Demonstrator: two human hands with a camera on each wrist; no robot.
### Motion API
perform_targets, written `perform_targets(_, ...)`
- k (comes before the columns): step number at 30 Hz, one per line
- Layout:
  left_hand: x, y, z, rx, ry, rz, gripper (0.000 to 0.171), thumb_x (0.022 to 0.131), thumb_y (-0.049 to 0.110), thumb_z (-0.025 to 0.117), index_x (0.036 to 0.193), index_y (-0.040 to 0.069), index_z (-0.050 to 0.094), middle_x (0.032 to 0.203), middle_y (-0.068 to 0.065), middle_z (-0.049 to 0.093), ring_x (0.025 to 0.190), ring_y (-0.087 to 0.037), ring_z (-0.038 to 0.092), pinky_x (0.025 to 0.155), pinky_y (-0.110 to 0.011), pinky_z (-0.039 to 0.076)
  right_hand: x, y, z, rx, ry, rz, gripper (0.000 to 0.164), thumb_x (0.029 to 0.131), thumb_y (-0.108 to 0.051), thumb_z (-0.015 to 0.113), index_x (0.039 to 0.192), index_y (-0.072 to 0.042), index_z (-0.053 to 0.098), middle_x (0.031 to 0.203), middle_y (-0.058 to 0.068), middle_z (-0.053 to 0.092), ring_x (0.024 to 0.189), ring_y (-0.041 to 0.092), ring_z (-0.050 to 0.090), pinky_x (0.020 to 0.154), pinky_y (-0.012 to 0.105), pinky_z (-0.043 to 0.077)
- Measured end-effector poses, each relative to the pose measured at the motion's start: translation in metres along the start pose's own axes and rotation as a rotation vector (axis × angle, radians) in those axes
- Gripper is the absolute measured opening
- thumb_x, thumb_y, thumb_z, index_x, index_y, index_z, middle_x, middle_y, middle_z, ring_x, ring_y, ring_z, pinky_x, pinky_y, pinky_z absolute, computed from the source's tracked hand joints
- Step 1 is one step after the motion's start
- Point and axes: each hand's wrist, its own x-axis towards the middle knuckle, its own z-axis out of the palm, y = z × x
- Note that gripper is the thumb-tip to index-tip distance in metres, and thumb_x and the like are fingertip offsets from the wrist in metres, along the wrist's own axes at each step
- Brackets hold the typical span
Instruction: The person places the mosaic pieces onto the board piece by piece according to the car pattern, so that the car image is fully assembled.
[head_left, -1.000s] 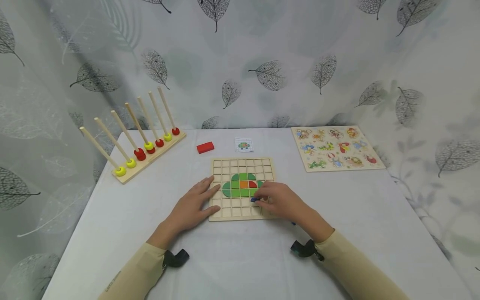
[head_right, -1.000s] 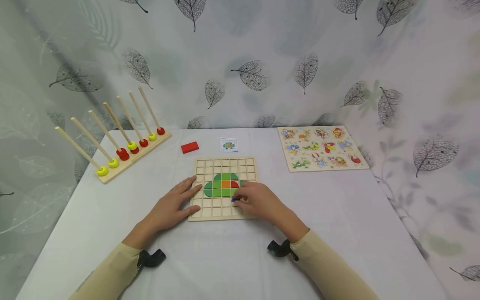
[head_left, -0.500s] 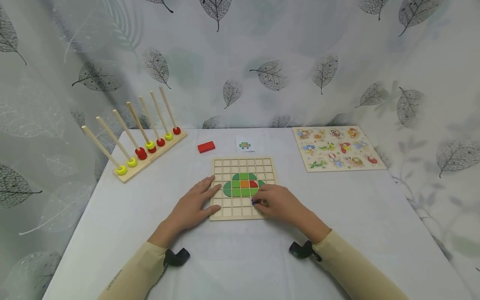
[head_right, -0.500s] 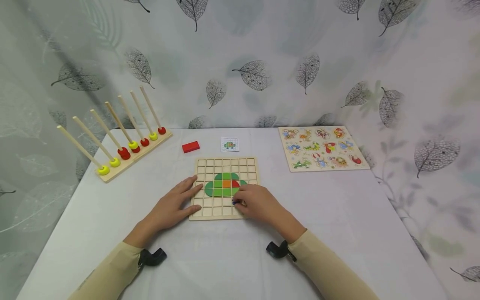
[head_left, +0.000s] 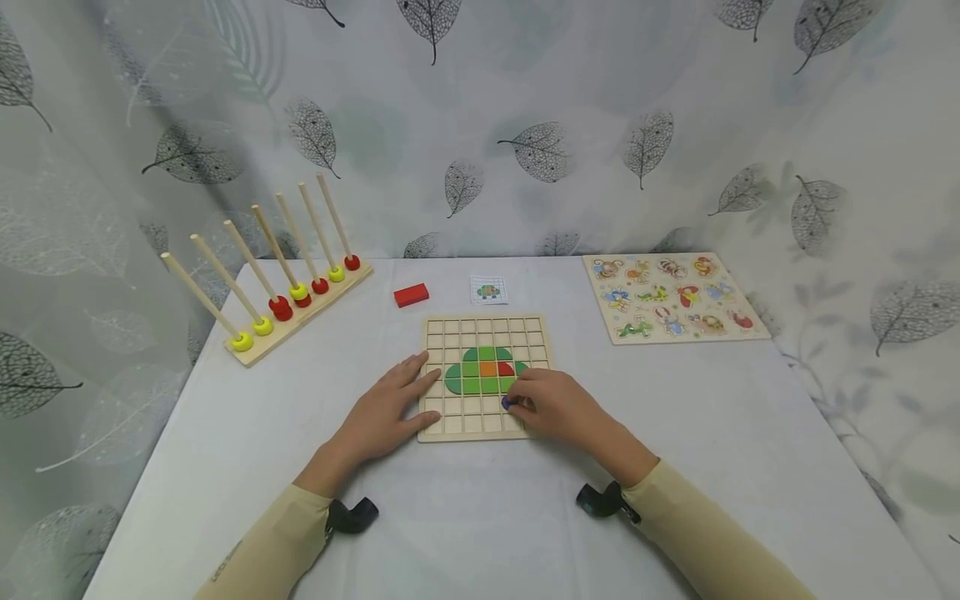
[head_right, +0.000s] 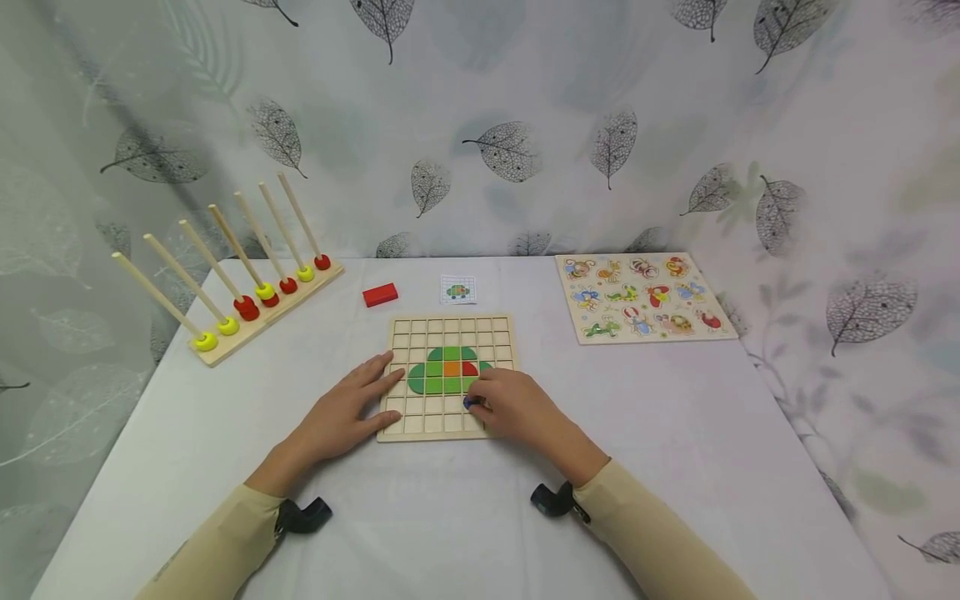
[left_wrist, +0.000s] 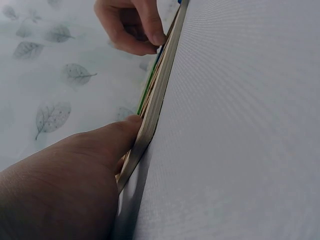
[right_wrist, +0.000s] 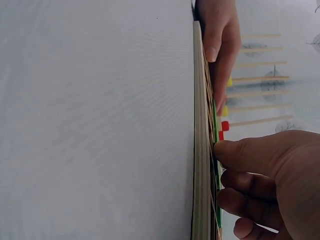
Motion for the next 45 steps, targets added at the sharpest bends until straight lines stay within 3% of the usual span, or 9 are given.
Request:
perform_targets(12, 0.0, -0.002, 0.001, 0.006, 0.006, 0.005, 0.078, 0.102, 0.053, 0.071, 0.167, 0.02, 0.046, 0.179, -0.002, 0.024, 0.164, -0.027, 0.021, 0.128, -0.053, 0.028, 0.001, 0.003, 0.0, 0.032, -0.018, 0.047, 0.009, 0.093, -0.02, 0.089, 0.099, -0.018, 0.084, 0.093, -0.012, 0.07, 0.082, 0.007, 0.06, 0.074, 0.026, 0.055)
perform_targets(18, 0.0, -0.002, 0.0, 0.008, 0.002, 0.001, 0.078, 0.102, 0.053, 0.071, 0.167, 0.02, 0.046, 0.179, -0.003, 0.024, 0.164, -0.027, 0.021, 0.128, -0.053, 0.028, -0.003, 0.011, -0.023, 0.059, -0.002, 0.071, 0.01, 0.094, -0.02, 0.088, 0.103, -0.018, 0.083, 0.096, -0.012, 0.068, 0.087, 0.008, 0.063, 0.079, 0.029, 0.058)
perform_targets(23, 0.0, -0.001, -0.001, 0.007, 0.0, 0.003, 0.077, 0.102, 0.053, 0.071, 0.167, 0.019, 0.047, 0.179, -0.004, 0.024, 0.164, -0.028, 0.021, 0.128, -0.053, 0.028, -0.015, 0.02, -0.041, 0.087, 0.062, 0.047, 0.015, 0.093, -0.015, 0.089, 0.107, -0.014, 0.083, 0.1, -0.01, 0.071, 0.09, 0.012, 0.066, 0.079, 0.033, 0.059)
perform_targets(31, 0.001, -0.002, 0.0, 0.01, 0.0, 0.007, 0.077, 0.102, 0.053, 0.071, 0.167, 0.019, 0.047, 0.179, -0.004, 0.024, 0.164, -0.027, 0.021, 0.128, -0.053, 0.029, -0.033, 0.033, -0.058, 0.088, 0.106, 0.056, 0.017, 0.091, -0.009, 0.089, 0.107, -0.012, 0.083, 0.101, -0.008, 0.072, 0.09, 0.017, 0.067, 0.077, 0.036, 0.059)
perform_targets(35, 0.001, -0.003, 0.001, 0.004, 0.005, 0.014, 0.077, 0.102, 0.053, 0.071, 0.167, 0.019, 0.047, 0.179, -0.004, 0.025, 0.164, -0.028, 0.022, 0.127, -0.054, 0.029, -0.044, 0.039, -0.062, 0.093, 0.071, 0.093, 0.015, 0.092, -0.01, 0.089, 0.106, -0.014, 0.083, 0.098, -0.01, 0.072, 0.089, 0.017, 0.067, 0.076, 0.036, 0.059)
perform_targets(45, 0.001, -0.003, 0.001, -0.008, 0.015, 0.019, 0.076, 0.102, 0.052, 0.071, 0.166, 0.019, 0.048, 0.179, -0.004, 0.026, 0.164, -0.029, 0.023, 0.127, -0.055, 0.03, -0.063, 0.052, -0.052, 0.189, -0.126, 0.172, 0.012, 0.095, -0.015, 0.086, 0.104, -0.021, 0.083, 0.093, -0.018, 0.068, 0.087, 0.008, 0.063, 0.079, 0.033, 0.058)
